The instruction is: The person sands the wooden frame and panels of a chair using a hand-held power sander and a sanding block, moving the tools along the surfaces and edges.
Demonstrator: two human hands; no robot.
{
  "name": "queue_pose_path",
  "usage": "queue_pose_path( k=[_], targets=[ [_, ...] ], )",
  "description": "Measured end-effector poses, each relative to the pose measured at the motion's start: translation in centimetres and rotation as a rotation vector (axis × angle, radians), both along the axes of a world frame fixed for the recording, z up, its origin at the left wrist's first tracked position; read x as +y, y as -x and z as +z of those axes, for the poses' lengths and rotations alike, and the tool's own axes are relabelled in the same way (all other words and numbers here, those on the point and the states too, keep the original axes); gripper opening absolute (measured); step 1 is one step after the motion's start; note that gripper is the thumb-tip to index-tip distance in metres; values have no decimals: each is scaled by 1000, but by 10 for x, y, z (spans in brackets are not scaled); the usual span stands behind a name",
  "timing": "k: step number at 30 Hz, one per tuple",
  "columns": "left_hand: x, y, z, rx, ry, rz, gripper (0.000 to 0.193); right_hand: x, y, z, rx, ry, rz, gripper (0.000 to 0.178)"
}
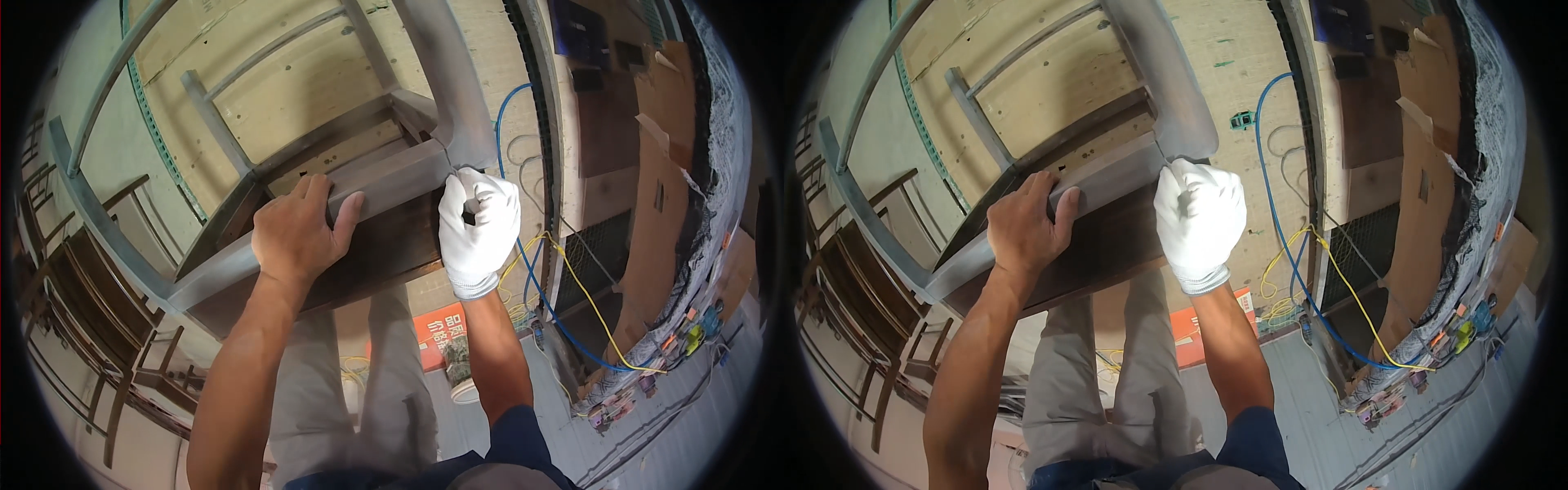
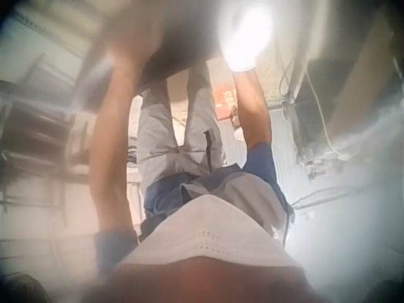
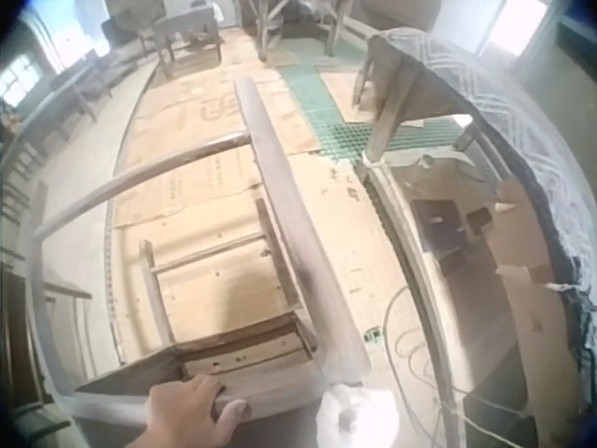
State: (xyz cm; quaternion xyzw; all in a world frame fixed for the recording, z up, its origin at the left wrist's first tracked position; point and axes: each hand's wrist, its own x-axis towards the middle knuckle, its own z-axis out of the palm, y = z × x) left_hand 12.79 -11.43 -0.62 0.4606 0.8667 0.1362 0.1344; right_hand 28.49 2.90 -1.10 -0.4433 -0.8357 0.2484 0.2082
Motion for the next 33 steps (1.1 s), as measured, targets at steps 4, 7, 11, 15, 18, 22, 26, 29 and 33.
queue_pose_path(
  k=[4, 7, 11, 15, 18, 22, 26, 29, 33],
  targets=[
    [-2, 0, 1, -15, -19, 5, 36, 8, 18, 6, -10, -88, 59, 16],
    [1, 4, 0, -3, -24, -9, 35, 6, 4, -4, 8, -169, 89, 19],
    [-2, 0, 4, -111, 29, 22, 28, 11, 15, 2, -28, -168, 101, 16],
    [-10, -1, 0, -68, 27, 11, 33, 7, 3, 18, -108, -63, 150, 14],
    [3, 4, 2, -33, -33, -4, 34, 18, 15, 7, 74, -193, 130, 13],
    [-2, -2, -2, -42, 19, 15, 35, 19, 10, 2, 37, -121, 159, 20],
    [-4, 0, -1, -29, -8, 26, 35, 9, -6, 6, 29, -62, 139, 17],
    [0, 0, 2, -79, 28, 44, 30, 14, 6, 2, 25, -113, 114, 14],
    [-4, 2, 1, -75, -1, 43, 29, 2, -26, -21, 31, -169, 171, 10]
  ],
)
